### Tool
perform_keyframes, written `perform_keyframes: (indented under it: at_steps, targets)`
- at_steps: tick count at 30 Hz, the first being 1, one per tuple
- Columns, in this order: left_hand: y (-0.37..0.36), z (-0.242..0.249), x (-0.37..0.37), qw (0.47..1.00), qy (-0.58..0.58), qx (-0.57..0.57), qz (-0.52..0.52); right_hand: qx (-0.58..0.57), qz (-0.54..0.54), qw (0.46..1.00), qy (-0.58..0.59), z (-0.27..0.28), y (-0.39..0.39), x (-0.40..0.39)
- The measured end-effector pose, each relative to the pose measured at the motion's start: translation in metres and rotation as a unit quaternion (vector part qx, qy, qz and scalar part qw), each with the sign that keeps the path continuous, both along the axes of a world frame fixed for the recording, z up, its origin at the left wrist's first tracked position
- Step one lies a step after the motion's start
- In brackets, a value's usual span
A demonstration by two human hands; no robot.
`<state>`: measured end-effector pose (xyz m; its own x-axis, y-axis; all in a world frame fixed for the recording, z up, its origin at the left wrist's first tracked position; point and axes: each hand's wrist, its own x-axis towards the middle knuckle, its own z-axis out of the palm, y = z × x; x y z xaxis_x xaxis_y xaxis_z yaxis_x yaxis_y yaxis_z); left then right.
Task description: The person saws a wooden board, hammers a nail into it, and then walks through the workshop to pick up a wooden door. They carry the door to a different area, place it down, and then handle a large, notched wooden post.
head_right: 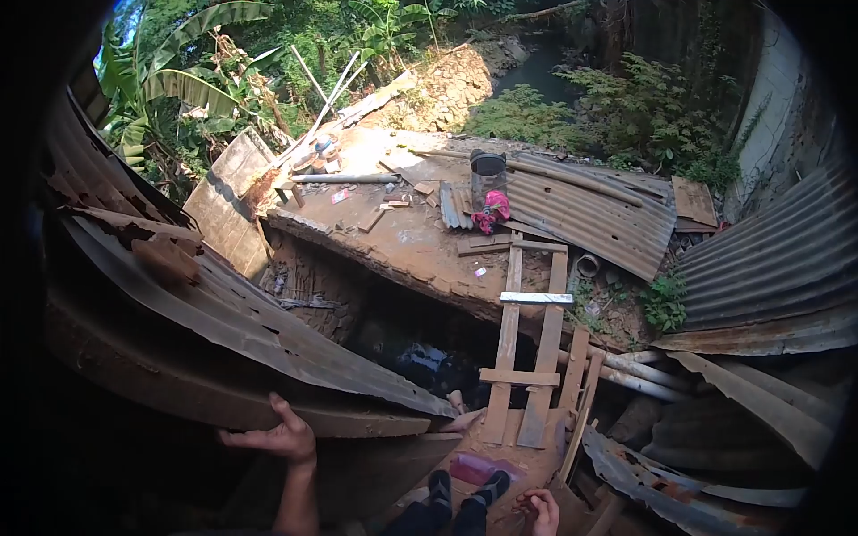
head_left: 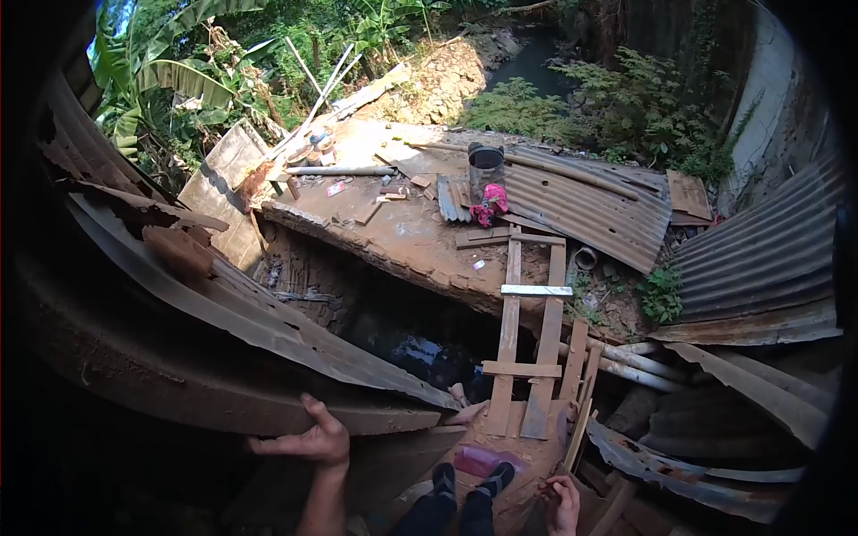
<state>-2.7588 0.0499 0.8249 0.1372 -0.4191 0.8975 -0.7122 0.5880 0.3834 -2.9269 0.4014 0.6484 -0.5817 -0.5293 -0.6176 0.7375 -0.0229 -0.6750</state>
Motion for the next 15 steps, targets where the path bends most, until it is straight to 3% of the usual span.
perform_keyframes:
  at_steps: [15]
  targets:
    - [-0.001, 0.011, -0.008, 0.999, 0.024, -0.023, -0.021, -0.046, -0.024, 0.998, -0.035, -0.033, -0.020, -0.005]
